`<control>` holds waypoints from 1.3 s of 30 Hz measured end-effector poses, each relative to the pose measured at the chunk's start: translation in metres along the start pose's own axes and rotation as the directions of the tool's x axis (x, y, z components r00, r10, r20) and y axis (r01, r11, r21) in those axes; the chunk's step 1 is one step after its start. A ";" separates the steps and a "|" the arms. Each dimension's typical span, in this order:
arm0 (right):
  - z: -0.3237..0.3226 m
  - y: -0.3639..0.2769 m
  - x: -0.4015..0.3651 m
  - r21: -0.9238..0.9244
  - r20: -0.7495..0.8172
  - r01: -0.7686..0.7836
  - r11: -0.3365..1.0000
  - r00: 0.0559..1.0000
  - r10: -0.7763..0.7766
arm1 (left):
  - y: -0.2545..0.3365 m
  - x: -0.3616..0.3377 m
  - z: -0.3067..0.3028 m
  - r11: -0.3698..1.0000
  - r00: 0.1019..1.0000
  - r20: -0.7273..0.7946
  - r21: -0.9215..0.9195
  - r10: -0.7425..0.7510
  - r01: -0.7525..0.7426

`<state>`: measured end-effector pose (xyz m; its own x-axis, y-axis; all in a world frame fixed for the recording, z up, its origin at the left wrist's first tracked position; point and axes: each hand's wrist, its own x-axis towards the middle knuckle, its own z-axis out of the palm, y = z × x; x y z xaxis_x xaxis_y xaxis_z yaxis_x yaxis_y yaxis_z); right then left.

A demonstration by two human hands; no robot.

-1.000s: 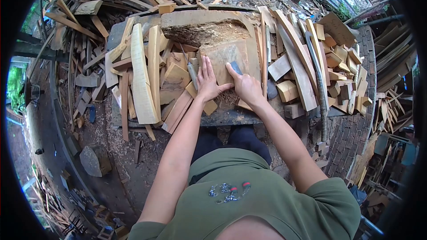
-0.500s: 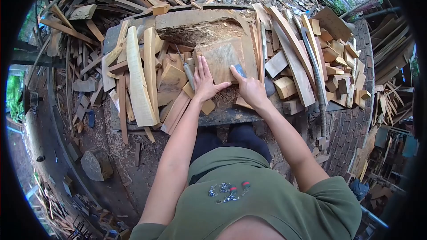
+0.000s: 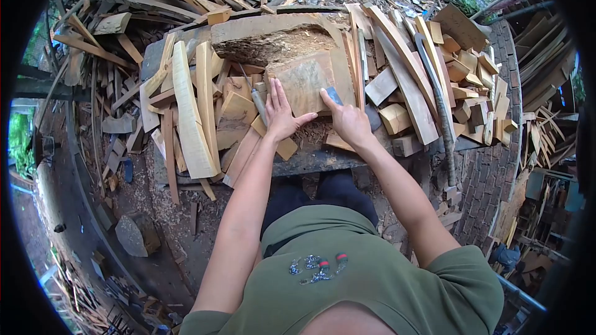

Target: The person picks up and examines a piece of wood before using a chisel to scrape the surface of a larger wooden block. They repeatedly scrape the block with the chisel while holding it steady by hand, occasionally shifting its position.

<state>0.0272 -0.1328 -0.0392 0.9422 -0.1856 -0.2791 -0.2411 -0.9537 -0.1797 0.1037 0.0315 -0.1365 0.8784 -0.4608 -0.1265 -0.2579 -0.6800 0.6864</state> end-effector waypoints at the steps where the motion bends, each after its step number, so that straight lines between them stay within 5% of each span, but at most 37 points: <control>1: 0.001 0.000 0.007 0.019 -0.047 0.019 1.000 0.999 -0.018 | 0.000 0.001 0.000 1.000 1.000 0.006 0.002 -0.006 0.006; 7: 0.011 -0.008 0.069 0.060 -0.194 0.022 0.998 0.981 -0.010 | -0.002 0.002 0.000 1.000 1.000 0.004 0.017 0.018 -0.018; 14: 0.004 0.003 -0.006 0.026 -0.053 0.004 1.000 0.999 -0.003 | -0.006 0.003 0.003 0.997 0.997 -0.007 0.020 0.076 -0.076; 21: 0.015 -0.009 0.065 0.108 -0.192 0.012 0.994 0.981 0.009 | -0.005 0.004 -0.001 0.996 0.997 0.014 0.028 0.079 -0.080; 25: 0.018 0.005 0.020 0.090 -0.245 0.083 0.992 0.968 -0.059 | -0.005 0.003 -0.001 0.998 0.998 0.026 0.017 0.060 -0.061; 29: 0.013 0.014 -0.028 0.038 -0.154 0.062 0.997 0.987 -0.055 | 0.002 0.001 -0.003 0.998 0.997 0.029 -0.008 0.065 -0.064; 37: 0.012 0.006 0.033 0.060 -0.210 0.035 0.998 0.977 -0.021 | 0.000 0.002 -0.006 0.999 0.998 0.030 -0.019 0.048 -0.048; 39: 0.004 0.014 0.008 0.096 -0.080 0.027 0.995 0.997 -0.019 | 0.002 0.001 -0.005 1.000 0.999 0.021 -0.002 0.028 -0.028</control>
<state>0.0304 -0.1468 -0.0477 0.9623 -0.1855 -0.1990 -0.2368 -0.9311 -0.2773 0.1064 0.0325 -0.1314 0.8623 -0.4916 -0.1216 -0.2821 -0.6656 0.6909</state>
